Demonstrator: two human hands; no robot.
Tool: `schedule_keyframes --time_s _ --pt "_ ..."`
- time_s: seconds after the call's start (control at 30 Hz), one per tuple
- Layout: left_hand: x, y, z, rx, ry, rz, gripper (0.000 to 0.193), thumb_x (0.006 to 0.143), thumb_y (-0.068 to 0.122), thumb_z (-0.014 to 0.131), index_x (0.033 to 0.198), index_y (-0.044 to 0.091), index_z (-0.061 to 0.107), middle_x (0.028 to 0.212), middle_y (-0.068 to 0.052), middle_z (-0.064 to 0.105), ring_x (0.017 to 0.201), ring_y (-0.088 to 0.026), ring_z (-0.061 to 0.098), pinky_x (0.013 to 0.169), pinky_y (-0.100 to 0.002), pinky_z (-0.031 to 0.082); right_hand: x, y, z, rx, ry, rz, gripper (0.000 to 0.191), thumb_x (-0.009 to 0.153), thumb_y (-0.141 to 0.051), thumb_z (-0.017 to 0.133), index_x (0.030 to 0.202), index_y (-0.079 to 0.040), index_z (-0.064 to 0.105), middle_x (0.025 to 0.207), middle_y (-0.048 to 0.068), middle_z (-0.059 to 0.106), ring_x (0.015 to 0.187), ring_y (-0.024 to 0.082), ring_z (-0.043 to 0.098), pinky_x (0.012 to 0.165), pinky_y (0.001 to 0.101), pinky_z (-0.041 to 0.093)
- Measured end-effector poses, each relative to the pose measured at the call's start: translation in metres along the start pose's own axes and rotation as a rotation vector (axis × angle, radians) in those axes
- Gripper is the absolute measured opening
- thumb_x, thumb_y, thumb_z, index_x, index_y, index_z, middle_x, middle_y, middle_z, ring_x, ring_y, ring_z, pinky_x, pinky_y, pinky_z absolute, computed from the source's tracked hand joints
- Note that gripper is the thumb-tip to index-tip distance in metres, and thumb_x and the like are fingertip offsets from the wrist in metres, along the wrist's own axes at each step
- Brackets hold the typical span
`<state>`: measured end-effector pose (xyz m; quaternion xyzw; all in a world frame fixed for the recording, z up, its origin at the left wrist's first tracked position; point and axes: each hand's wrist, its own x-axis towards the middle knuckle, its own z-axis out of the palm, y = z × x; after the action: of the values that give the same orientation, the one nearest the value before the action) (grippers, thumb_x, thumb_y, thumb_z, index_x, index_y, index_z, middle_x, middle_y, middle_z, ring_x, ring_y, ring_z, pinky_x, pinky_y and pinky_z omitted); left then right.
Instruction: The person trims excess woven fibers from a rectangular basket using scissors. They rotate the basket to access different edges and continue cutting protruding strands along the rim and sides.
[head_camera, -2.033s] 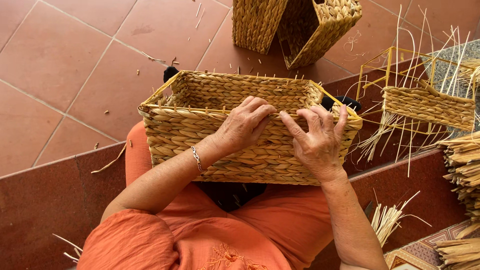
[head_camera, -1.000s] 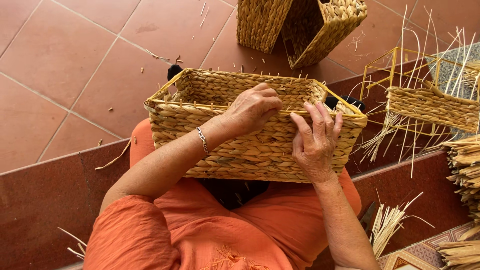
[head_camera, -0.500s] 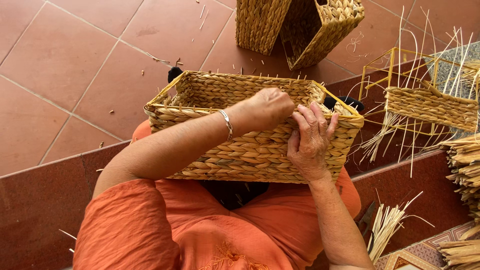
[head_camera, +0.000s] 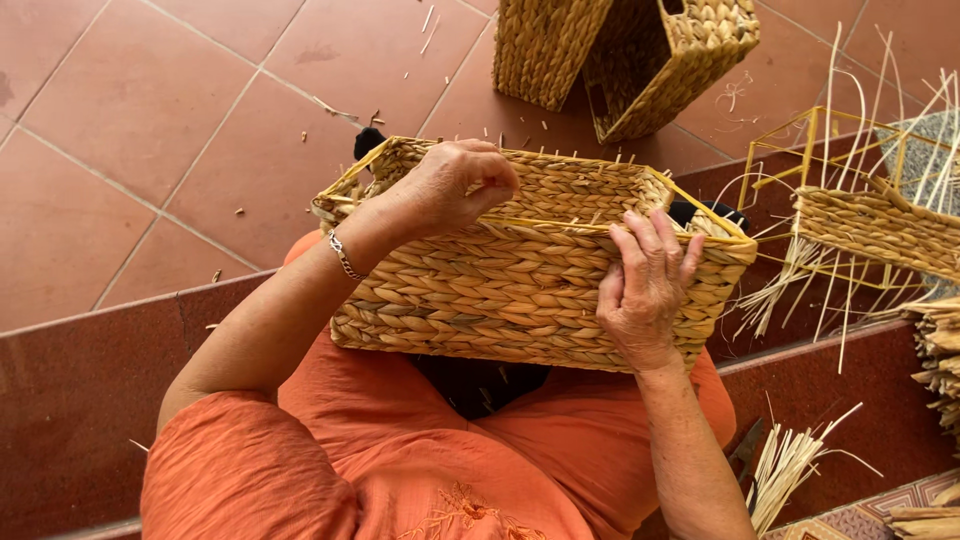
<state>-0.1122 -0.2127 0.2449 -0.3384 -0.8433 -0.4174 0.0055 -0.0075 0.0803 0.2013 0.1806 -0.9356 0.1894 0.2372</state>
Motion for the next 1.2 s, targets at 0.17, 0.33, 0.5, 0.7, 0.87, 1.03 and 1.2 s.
schedule_keyframes --time_s 0.17,0.33,0.5,0.7,0.87,1.03,1.2 --pt "-0.02 -0.003 0.005 0.058 0.003 0.142 0.025 0.094 0.009 0.071 0.119 0.006 0.073 0.098 -0.01 0.074 0.094 -0.026 0.071 0.088 -0.039 0.059 0.012 -0.02 0.01 0.003 0.064 -0.072 0.044 0.091 0.005 0.063 0.131 -0.012 0.065 0.15 0.013 0.055 0.15 0.034 0.041 0.13 0.0599 0.01" --pt "-0.034 -0.009 0.008 0.43 0.008 0.259 0.026 0.091 0.011 0.07 0.116 0.012 0.071 0.117 -0.006 0.064 0.112 -0.024 0.058 0.096 -0.039 0.051 0.022 -0.058 0.028 0.111 -0.041 -0.199 0.038 0.096 0.0 0.068 0.132 -0.012 0.069 0.152 0.013 0.056 0.149 0.035 0.044 0.131 0.0573 0.018" --pt "-0.047 -0.008 -0.002 0.487 0.054 0.278 0.029 0.088 0.017 0.07 0.117 0.012 0.068 0.125 -0.004 0.057 0.118 -0.023 0.052 0.104 -0.04 0.043 0.037 -0.082 0.031 0.041 -0.085 -0.199 0.04 0.096 -0.007 0.073 0.135 -0.014 0.068 0.143 0.006 0.06 0.14 0.03 0.051 0.125 0.0627 0.021" --pt "-0.063 -0.004 0.001 0.528 0.065 0.265 0.037 0.084 0.016 0.068 0.12 0.007 0.065 0.126 -0.007 0.055 0.122 -0.025 0.049 0.107 -0.043 0.041 0.045 -0.086 0.037 0.026 -0.086 -0.196 0.041 0.097 -0.009 0.074 0.136 -0.02 0.067 0.134 0.004 0.058 0.13 0.028 0.053 0.121 0.0645 0.025" --pt "-0.079 -0.008 0.007 0.635 0.074 0.302 0.044 0.09 0.016 0.064 0.13 0.0 0.06 0.132 -0.011 0.053 0.129 -0.027 0.047 0.113 -0.046 0.038 0.042 -0.083 0.042 -0.097 -0.076 -0.277 0.046 0.094 -0.006 0.072 0.137 -0.02 0.068 0.136 0.006 0.056 0.131 0.028 0.053 0.119 0.0669 0.027" --pt "-0.103 -0.01 0.016 0.73 0.085 0.256 0.055 0.094 0.018 0.062 0.144 -0.002 0.056 0.143 -0.011 0.051 0.139 -0.025 0.043 0.118 -0.048 0.033 0.041 -0.082 0.044 -0.119 -0.116 -0.298 0.045 0.095 -0.004 0.071 0.138 -0.018 0.065 0.133 0.01 0.054 0.129 0.032 0.053 0.119 0.0663 0.029" --pt "-0.113 -0.011 0.024 0.838 0.159 0.143 0.046 0.098 0.022 0.063 0.143 0.012 0.061 0.157 -0.007 0.042 0.152 -0.022 0.031 0.127 -0.054 0.009 0.037 -0.082 0.047 -0.113 -0.102 -0.289 0.046 0.095 -0.006 0.072 0.139 -0.017 0.064 0.134 0.011 0.054 0.13 0.033 0.052 0.12 0.066 0.028"
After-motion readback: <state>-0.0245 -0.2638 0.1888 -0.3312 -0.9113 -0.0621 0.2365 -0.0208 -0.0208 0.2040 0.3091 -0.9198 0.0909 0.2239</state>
